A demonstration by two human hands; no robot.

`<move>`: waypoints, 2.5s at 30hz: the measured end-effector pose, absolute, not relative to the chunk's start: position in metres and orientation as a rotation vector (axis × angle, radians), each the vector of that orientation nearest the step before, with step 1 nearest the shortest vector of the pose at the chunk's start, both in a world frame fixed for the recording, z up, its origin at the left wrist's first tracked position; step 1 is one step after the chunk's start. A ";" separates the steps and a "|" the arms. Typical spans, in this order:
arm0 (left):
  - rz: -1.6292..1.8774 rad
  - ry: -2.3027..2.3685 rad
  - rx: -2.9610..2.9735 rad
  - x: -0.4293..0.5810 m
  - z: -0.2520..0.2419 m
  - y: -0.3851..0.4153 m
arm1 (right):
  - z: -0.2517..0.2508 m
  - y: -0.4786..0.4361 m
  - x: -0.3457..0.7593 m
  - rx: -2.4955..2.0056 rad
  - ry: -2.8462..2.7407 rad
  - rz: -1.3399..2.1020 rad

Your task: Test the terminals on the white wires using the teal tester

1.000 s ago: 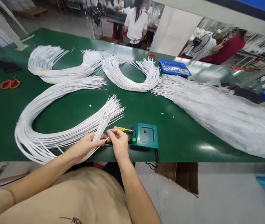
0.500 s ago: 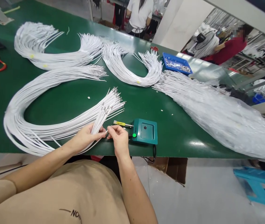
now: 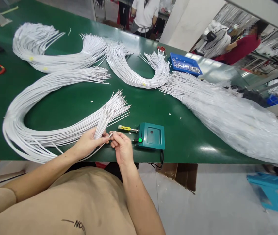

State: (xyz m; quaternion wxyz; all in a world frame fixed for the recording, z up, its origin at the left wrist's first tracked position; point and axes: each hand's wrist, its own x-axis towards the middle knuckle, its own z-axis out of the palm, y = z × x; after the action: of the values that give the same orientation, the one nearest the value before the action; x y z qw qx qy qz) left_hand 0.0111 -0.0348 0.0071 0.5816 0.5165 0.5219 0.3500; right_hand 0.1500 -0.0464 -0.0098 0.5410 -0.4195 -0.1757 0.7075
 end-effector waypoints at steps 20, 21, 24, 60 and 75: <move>0.772 1.109 1.105 0.009 0.004 -0.038 | -0.007 -0.036 0.153 -0.852 -0.230 2.000; 0.771 1.110 1.115 0.008 0.003 -0.037 | -0.007 -0.038 0.153 -0.824 -0.197 2.007; 0.780 1.099 1.124 0.007 0.002 -0.036 | -0.009 -0.042 0.154 -0.798 -0.180 2.000; 0.747 1.123 1.024 0.028 -0.014 0.007 | 0.021 0.005 0.220 -1.688 -2.505 0.269; 0.758 1.143 1.033 0.028 -0.004 0.009 | 0.026 0.007 0.210 -1.693 -2.311 0.382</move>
State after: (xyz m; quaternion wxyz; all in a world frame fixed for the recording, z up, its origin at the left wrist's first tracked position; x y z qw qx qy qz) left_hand 0.0284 0.0085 -0.0042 0.6536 0.4554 0.5039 0.3339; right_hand 0.2103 0.0070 0.0262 0.1254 -0.5813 -0.7932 0.1311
